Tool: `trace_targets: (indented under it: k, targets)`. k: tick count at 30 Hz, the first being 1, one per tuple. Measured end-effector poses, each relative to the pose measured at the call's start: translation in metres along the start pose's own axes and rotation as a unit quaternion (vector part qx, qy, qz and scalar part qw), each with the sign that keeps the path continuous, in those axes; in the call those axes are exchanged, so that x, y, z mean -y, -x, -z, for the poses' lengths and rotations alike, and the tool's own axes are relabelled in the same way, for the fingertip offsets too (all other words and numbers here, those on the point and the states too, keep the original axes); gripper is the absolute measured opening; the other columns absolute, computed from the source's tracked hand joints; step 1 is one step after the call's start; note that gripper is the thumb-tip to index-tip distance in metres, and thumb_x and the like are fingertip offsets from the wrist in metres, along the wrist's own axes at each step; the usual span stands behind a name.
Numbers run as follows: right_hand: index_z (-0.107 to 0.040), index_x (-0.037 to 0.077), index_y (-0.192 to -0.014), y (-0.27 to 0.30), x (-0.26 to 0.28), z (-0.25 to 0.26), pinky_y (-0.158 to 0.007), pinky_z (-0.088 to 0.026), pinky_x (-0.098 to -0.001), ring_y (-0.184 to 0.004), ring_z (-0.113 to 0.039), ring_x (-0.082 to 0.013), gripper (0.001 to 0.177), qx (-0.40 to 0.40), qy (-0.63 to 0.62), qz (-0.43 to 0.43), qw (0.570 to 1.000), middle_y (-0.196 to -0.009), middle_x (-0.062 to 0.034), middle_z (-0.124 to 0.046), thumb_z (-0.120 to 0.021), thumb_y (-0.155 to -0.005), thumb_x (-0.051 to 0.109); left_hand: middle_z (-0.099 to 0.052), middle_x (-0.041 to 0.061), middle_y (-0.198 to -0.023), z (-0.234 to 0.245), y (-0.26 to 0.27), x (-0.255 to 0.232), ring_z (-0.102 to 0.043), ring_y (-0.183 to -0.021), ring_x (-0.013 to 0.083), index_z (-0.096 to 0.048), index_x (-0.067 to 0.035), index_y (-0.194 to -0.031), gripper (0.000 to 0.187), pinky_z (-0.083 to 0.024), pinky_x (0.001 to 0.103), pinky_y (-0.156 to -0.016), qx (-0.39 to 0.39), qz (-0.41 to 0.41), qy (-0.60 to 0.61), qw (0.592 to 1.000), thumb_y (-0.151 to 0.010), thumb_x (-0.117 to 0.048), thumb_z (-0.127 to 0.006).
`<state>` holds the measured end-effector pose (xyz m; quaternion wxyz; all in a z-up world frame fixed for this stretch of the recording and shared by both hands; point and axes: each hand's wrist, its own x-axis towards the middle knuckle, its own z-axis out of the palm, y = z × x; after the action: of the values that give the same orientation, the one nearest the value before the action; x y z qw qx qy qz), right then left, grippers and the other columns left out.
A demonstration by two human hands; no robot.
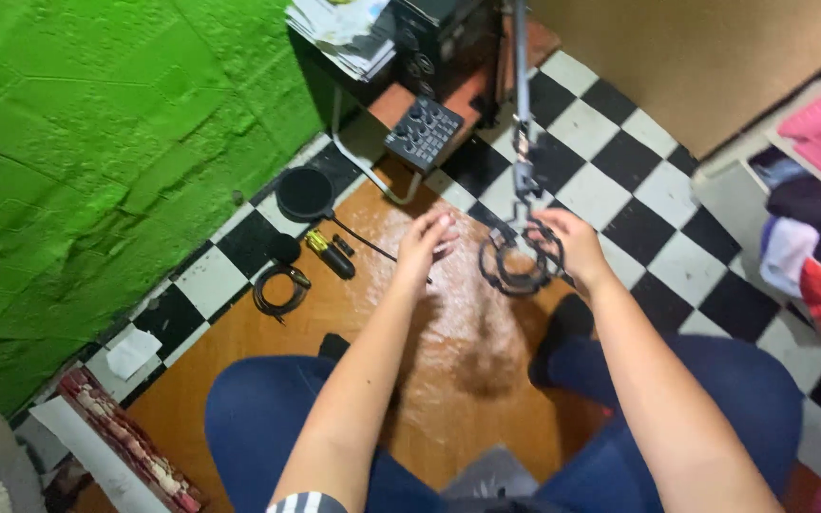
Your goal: The person assembles a microphone setup by attaching a pop filter to a stand, removing a gold microphone from a shock mount, and placing a foam windscreen onto the microphone. The person then adjusts the shock mount attached to the stand.
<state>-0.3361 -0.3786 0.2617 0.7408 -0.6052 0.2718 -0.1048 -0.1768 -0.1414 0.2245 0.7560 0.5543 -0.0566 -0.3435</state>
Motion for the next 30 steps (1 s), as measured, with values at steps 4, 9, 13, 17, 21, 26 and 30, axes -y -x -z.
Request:
trace_targets:
  k: [4, 9, 13, 17, 21, 26, 30]
  targets:
    - [-0.066, 0.002, -0.127, 0.036, 0.041, -0.02, -0.089, -0.057, -0.0295, -0.098, -0.07, -0.0145, 0.034, -0.003, 0.003, -0.001, 1.0, -0.113, -0.0091, -0.073, -0.052, -0.105, 0.024, -0.071, 0.004, -0.125, -0.034, 0.038, -0.038, -0.07, -0.107, 0.0146, -0.065, -0.009, -0.128, 0.041, -0.056, 0.03, -0.086, 0.069, -0.008, -0.012, 0.998, -0.098, -0.035, -0.065]
    - [-0.068, 0.0, -0.122, 0.067, 0.067, -0.029, -0.086, -0.059, -0.0301, -0.093, -0.074, -0.0148, 0.049, 0.009, -0.078, 0.022, 0.997, -0.107, -0.0107, -0.076, -0.044, -0.107, 0.04, -0.075, 0.007, -0.115, -0.058, 0.068, -0.053, -0.072, -0.096, 0.0147, -0.068, -0.007, -0.126, 0.041, -0.06, 0.031, -0.083, 0.1, -0.011, 0.042, 0.994, -0.099, -0.038, -0.062]
    - [-0.067, -0.001, -0.123, 0.082, 0.073, -0.027, -0.082, -0.059, -0.0299, -0.091, -0.072, -0.0155, 0.042, 0.04, -0.092, 0.057, 0.993, -0.107, -0.0093, -0.073, -0.054, -0.106, 0.034, -0.074, 0.005, -0.105, -0.064, 0.081, -0.056, -0.071, -0.089, 0.0135, -0.07, -0.006, -0.121, 0.036, -0.059, 0.031, -0.072, 0.107, -0.011, 0.054, 0.993, -0.099, -0.035, -0.066]
    - [-0.068, -0.002, -0.119, 0.092, 0.083, -0.031, -0.082, -0.061, -0.0288, -0.093, -0.071, -0.0143, 0.033, 0.052, 0.01, 0.105, 0.993, -0.107, -0.0087, -0.073, -0.069, -0.097, 0.023, -0.074, 0.004, -0.095, -0.065, 0.09, -0.068, -0.07, -0.08, 0.0124, -0.072, -0.005, -0.112, 0.03, -0.06, 0.031, -0.063, 0.087, -0.01, -0.002, 0.996, -0.095, -0.029, -0.071]
    - [-0.072, 0.001, -0.116, 0.101, 0.095, -0.038, -0.073, -0.06, -0.0276, -0.087, -0.071, -0.0131, 0.031, 0.061, -0.025, 0.045, 0.997, -0.103, -0.0067, -0.074, -0.064, -0.099, 0.026, -0.073, 0.004, -0.087, -0.068, 0.097, -0.084, -0.069, -0.068, 0.0136, -0.073, -0.003, -0.106, 0.028, -0.059, 0.031, -0.058, 0.099, -0.002, 0.005, 0.995, -0.098, -0.029, -0.07]
    - [-0.073, 0.001, -0.115, 0.109, 0.109, -0.046, -0.069, -0.06, -0.0274, -0.081, -0.07, -0.013, 0.031, 0.05, -0.053, 0.016, 0.997, -0.095, -0.0041, -0.07, -0.062, -0.103, 0.028, -0.072, 0.004, -0.086, -0.073, 0.109, -0.101, -0.069, -0.067, 0.0127, -0.069, -0.003, -0.108, 0.028, -0.06, 0.031, -0.059, 0.112, 0.008, 0.029, 0.993, -0.101, -0.03, -0.066]
    - [-0.068, 0.009, -0.123, 0.114, 0.113, -0.047, -0.071, -0.058, -0.0272, -0.082, -0.069, -0.0118, 0.029, 0.057, -0.066, 0.033, 0.996, -0.096, -0.002, -0.07, -0.061, -0.101, 0.028, -0.072, 0.003, -0.093, -0.077, 0.112, -0.108, -0.069, -0.074, 0.0127, -0.067, -0.006, -0.121, 0.031, -0.06, 0.031, -0.064, 0.121, -0.019, 0.02, 0.992, -0.101, -0.029, -0.063]
